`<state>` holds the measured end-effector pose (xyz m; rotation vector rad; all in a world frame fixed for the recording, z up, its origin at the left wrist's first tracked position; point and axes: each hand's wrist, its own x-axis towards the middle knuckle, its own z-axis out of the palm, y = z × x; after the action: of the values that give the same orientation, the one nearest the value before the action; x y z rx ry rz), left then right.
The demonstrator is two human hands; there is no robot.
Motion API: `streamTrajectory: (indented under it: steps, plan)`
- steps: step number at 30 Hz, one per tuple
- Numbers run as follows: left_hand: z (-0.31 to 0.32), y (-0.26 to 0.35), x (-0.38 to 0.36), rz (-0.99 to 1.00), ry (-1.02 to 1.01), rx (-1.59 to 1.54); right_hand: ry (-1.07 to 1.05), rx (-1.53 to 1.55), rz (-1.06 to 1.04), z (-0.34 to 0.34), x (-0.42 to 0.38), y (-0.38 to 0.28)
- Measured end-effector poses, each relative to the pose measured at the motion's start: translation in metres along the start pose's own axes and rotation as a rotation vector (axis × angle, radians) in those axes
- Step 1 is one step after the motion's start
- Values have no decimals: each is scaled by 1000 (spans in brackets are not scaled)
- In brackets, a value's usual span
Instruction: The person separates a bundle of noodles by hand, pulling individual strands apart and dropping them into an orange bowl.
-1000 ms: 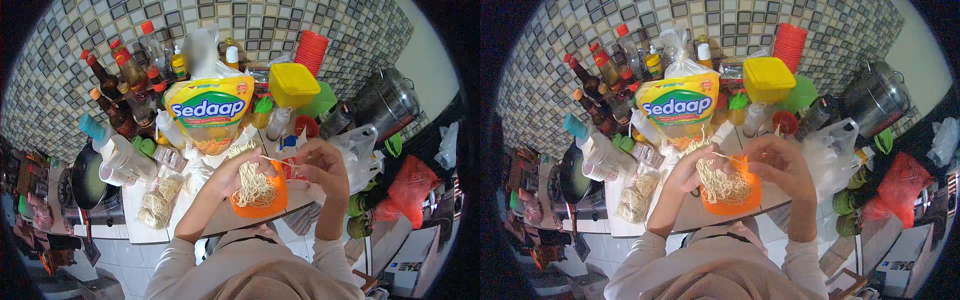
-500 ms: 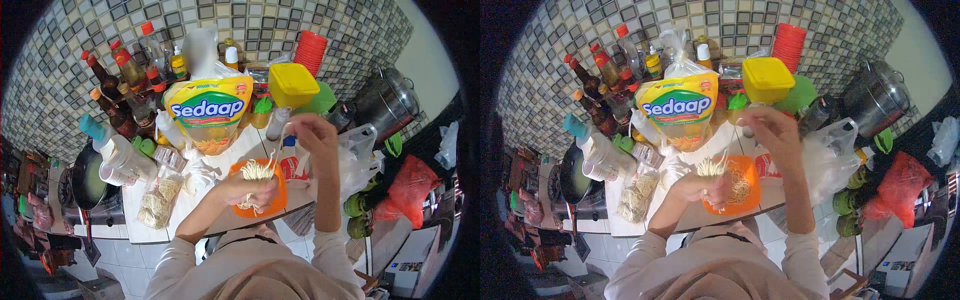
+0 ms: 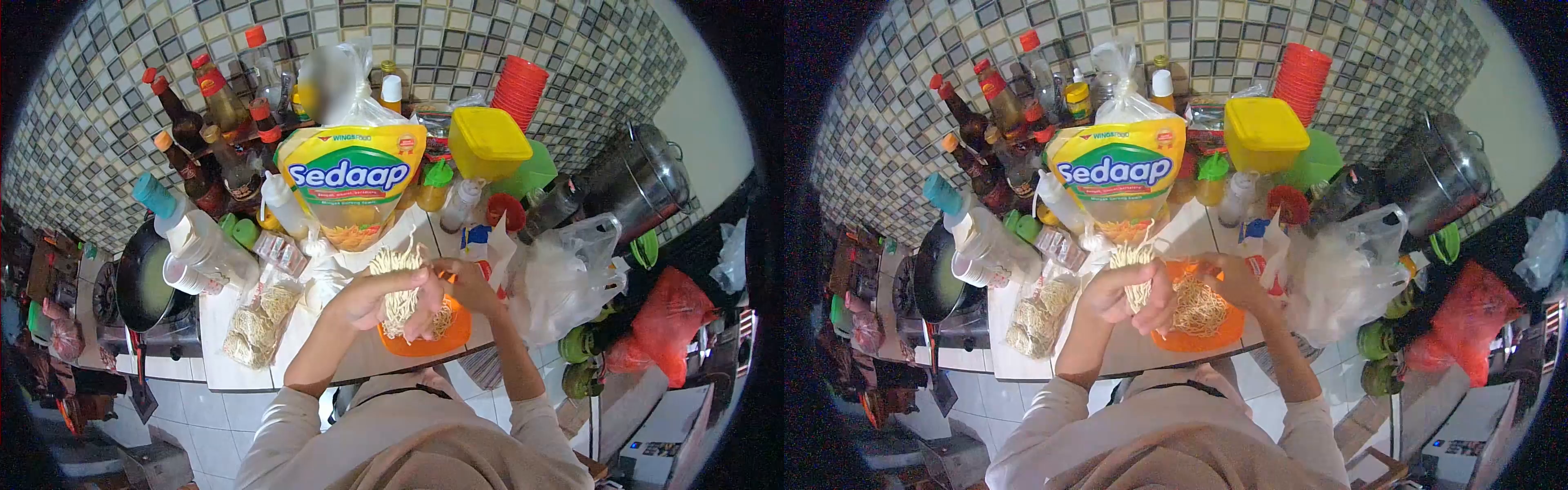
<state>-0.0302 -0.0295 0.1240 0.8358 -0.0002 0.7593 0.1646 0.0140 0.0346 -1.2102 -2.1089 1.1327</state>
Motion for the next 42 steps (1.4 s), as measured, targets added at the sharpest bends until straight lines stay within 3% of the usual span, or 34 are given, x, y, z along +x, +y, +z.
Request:
streamTrajectory:
  steps: [2,4,5,7,12,14,15,20,22,23,25,28,32,37,40,42]
  plan:
    - [1,3,-1,-33,40,61,2,-135,97,14,-7,18]
    - [2,4,1,-72,75,122,286,-623,-171,31,-9,43]
    - [3,5,2,-76,99,118,289,-621,-168,33,-11,44]
    - [4,5,4,-82,122,115,196,-905,10,34,-14,22]
    - [10,7,7,-119,267,84,267,-957,-40,52,-12,46]
    - [2,5,6,-94,175,62,246,-942,-4,50,-15,39]
    - [-2,3,6,-70,84,39,269,-836,-14,47,-15,35]
    - [-2,1,7,-52,146,130,282,-460,15,35,-13,38]
    - [0,3,8,-60,142,133,363,-9,-61,16,-18,15]
    - [0,3,8,-56,170,128,366,-9,-59,8,-20,11]
    - [-1,4,9,-57,193,122,262,374,55,-7,-24,2]
    - [-1,4,11,-22,202,133,236,567,-28,-22,-33,-24]
    - [-4,2,13,-29,299,159,275,570,-39,-42,-46,-70]
    - [-7,-2,18,-14,338,215,240,747,-291,-60,-49,-116]
    - [2,-3,21,5,334,253,206,702,-416,-70,-42,-129]
    - [8,-5,20,-52,475,214,202,732,-421,-73,-33,-143]
